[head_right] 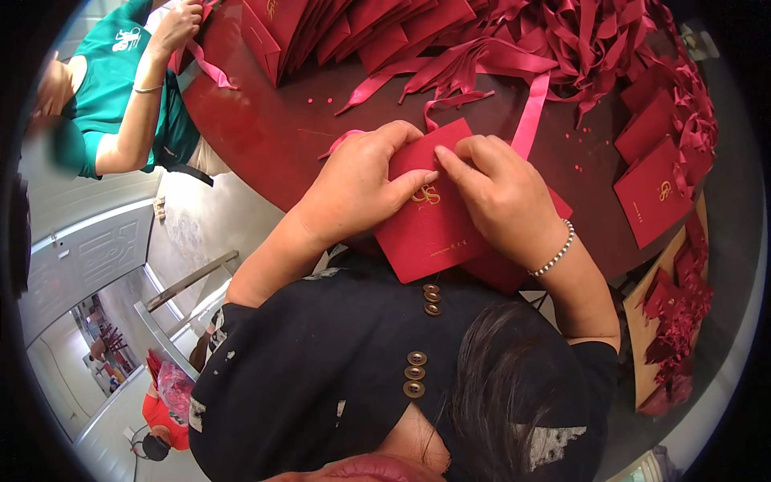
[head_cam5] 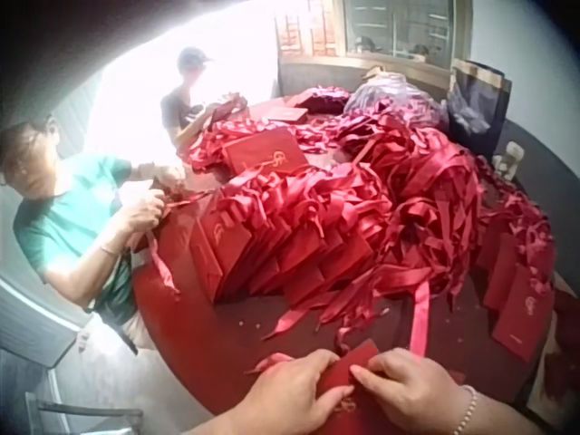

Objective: The person assembles paper gift bags by folding the red pouches and threading ribbon handles through the slits by hand.

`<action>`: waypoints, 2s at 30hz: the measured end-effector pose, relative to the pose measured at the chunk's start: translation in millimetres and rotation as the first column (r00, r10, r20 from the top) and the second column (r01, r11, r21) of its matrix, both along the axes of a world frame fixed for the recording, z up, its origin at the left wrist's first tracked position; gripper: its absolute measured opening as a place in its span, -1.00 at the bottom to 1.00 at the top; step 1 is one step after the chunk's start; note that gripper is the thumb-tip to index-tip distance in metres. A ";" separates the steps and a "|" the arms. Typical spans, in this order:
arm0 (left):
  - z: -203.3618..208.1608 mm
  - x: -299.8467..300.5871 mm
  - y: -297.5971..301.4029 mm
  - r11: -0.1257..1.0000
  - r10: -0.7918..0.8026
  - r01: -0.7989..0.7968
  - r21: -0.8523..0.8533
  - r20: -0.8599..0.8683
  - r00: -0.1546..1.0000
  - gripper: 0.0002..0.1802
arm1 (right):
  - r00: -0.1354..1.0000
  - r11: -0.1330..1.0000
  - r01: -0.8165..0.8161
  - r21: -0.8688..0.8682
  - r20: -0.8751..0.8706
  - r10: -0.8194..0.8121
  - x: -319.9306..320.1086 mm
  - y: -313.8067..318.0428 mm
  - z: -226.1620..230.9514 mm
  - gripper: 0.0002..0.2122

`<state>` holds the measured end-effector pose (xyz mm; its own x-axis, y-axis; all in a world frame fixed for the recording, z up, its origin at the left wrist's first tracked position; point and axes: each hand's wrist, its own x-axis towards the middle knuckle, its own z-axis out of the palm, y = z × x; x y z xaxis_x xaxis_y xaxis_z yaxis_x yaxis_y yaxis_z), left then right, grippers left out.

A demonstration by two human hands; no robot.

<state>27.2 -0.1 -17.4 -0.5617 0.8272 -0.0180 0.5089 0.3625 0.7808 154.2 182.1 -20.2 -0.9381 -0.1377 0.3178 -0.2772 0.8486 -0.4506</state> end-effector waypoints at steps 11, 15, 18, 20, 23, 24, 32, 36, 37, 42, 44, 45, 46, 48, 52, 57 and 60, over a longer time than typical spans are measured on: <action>-5.3 12.3 1.9 0.997 0.020 -0.021 0.074 0.011 1.000 -0.68 | 0.992 0.914 -0.018 -0.406 0.110 0.069 -4.0 -2.3 26.6 -0.90; -6.1 21.8 -0.6 0.993 0.039 -0.038 0.110 -0.010 0.999 -0.65 | 0.986 0.881 -0.013 -0.474 0.141 0.091 -13.0 2.7 15.3 -0.90; -15.0 26.3 0.1 0.993 0.056 -0.048 0.104 -0.075 0.996 -0.66 | 0.985 0.900 -0.091 -0.426 0.097 0.145 -13.5 6.3 -1.3 -0.89; -19.1 30.6 0.6 0.983 0.159 -0.147 0.110 -0.106 0.982 -0.67 | 0.996 0.913 -0.072 -0.401 0.020 0.087 -12.4 6.9 -11.2 -0.87; -20.9 33.5 11.5 0.984 0.170 -0.163 0.066 -0.120 0.978 -0.65 | 0.995 0.904 0.005 -0.428 0.091 0.038 -4.5 26.0 -21.1 -0.85; -23.9 35.4 17.0 0.990 0.133 -0.127 0.058 -0.119 0.984 -0.65 | 0.998 0.929 0.005 -0.371 0.053 0.016 -5.3 30.6 -22.0 -0.85; -47.3 52.7 35.4 0.994 0.094 -0.070 0.090 -0.296 0.950 -0.54 | 0.998 0.937 0.022 -0.349 0.059 -0.002 -8.7 63.0 -27.2 -0.81; -52.8 54.9 32.7 0.985 0.147 -0.110 0.129 -0.329 0.933 -0.51 | 0.992 0.924 -0.002 -0.383 0.117 0.050 -24.0 87.6 -58.5 -0.77; -52.5 55.0 32.9 0.982 0.156 -0.111 0.150 -0.332 0.930 -0.50 | 0.990 0.893 0.015 -0.450 0.133 0.050 -29.7 95.2 -68.7 -0.77; -50.1 52.7 30.8 0.983 0.171 -0.132 0.127 -0.386 0.907 -0.51 | 0.973 0.789 0.054 -0.612 0.209 0.095 -36.9 94.5 -77.7 -0.75; -50.0 52.2 30.4 0.982 0.177 -0.133 0.134 -0.409 0.895 -0.53 | 0.970 0.776 0.100 -0.623 0.235 0.063 -40.1 91.7 -76.1 -0.75; -50.6 52.3 31.3 0.983 0.177 -0.138 0.122 -0.409 0.895 -0.52 | 0.973 0.806 0.072 -0.587 0.221 0.074 -40.3 89.0 -72.0 -0.75; -51.6 52.3 31.7 0.984 0.174 -0.141 0.110 -0.411 0.895 -0.51 | 0.975 0.834 0.046 -0.549 0.206 0.082 -39.5 85.6 -66.2 -0.75; -52.2 51.8 32.4 0.983 0.173 -0.135 0.125 -0.391 0.904 -0.50 | 0.978 0.886 0.013 -0.464 0.191 0.085 -35.5 80.9 -52.7 -0.75; -49.5 55.3 37.4 0.975 0.167 -0.099 0.201 -0.359 0.918 -0.52 | 0.987 0.963 0.045 -0.264 0.161 -0.002 -9.9 70.6 -26.7 -0.76; -41.6 56.0 15.1 0.953 0.201 -0.134 0.273 -0.235 0.951 -0.59 | 0.988 0.971 -0.153 -0.185 0.000 0.156 -7.3 44.3 -4.7 -0.79; -27.3 49.8 1.9 0.961 0.224 -0.185 0.206 -0.188 0.956 -0.62 | 0.982 0.963 -0.162 -0.214 0.059 0.178 -11.5 26.4 18.1 -0.77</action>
<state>77.0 1.8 -44.7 -0.6942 0.6718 0.2584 0.5964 0.3359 0.7290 142.7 208.5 -2.1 -0.9294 -0.2358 0.2841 -0.3668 0.6774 -0.6376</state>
